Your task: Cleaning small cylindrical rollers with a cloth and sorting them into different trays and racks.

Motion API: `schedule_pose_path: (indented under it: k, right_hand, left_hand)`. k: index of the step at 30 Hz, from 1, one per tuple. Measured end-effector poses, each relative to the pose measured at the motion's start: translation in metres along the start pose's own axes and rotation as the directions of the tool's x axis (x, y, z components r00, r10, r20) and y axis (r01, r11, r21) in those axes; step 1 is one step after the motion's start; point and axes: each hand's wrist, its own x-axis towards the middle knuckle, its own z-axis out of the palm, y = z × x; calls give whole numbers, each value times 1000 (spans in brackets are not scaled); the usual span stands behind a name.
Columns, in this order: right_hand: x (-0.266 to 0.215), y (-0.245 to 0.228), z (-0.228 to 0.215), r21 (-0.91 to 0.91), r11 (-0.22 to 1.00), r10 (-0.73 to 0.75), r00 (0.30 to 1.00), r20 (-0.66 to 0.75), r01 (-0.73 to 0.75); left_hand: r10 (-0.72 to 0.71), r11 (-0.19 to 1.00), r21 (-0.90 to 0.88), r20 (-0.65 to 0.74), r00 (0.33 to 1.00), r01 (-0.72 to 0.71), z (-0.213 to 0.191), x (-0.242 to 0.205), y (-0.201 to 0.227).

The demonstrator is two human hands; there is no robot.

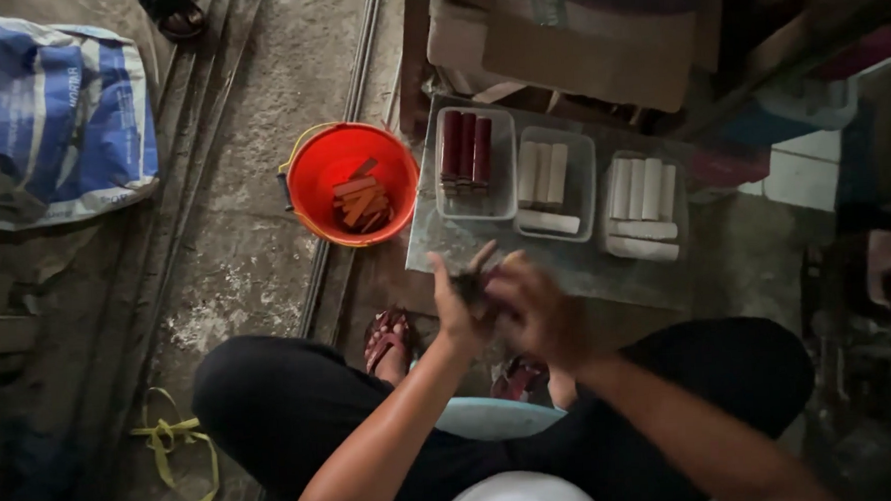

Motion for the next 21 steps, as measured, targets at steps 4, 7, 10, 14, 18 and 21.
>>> schedule_pose_path:
  k: [4, 7, 10, 14, 18, 21]
  right_hand:
    - [10, -34, -24, 48, 999, -9, 990, 141, 2]
    - [4, -3, -19, 62, 990, 116, 983, 140, -125]
    - [5, 23, -31, 263, 937, 200, 970, 136, -230]
    - [3, 43, -33, 310, 837, 432, 892, 133, -451]
    - [31, 15, -51, -12, 913, 403, 898, 176, -407]
    - [79, -27, -79, -209, 975, 138, 949, 282, -79]
  left_hand:
    - [-36, 992, -122, 60, 998, 43, 8, -11, 11]
    - [1, 991, -132, 38, 999, 4, 9, -6, 22]
    - [61, 982, -177, -6, 998, -62, 13, -4, 39]
    - [46, 978, -205, 18, 999, -42, 12, -3, 43]
    - [-13, 990, -142, 36, 999, 18, -13, 7, 30]
    - [-89, 992, -83, 27, 996, 91, -36, 25, 5]
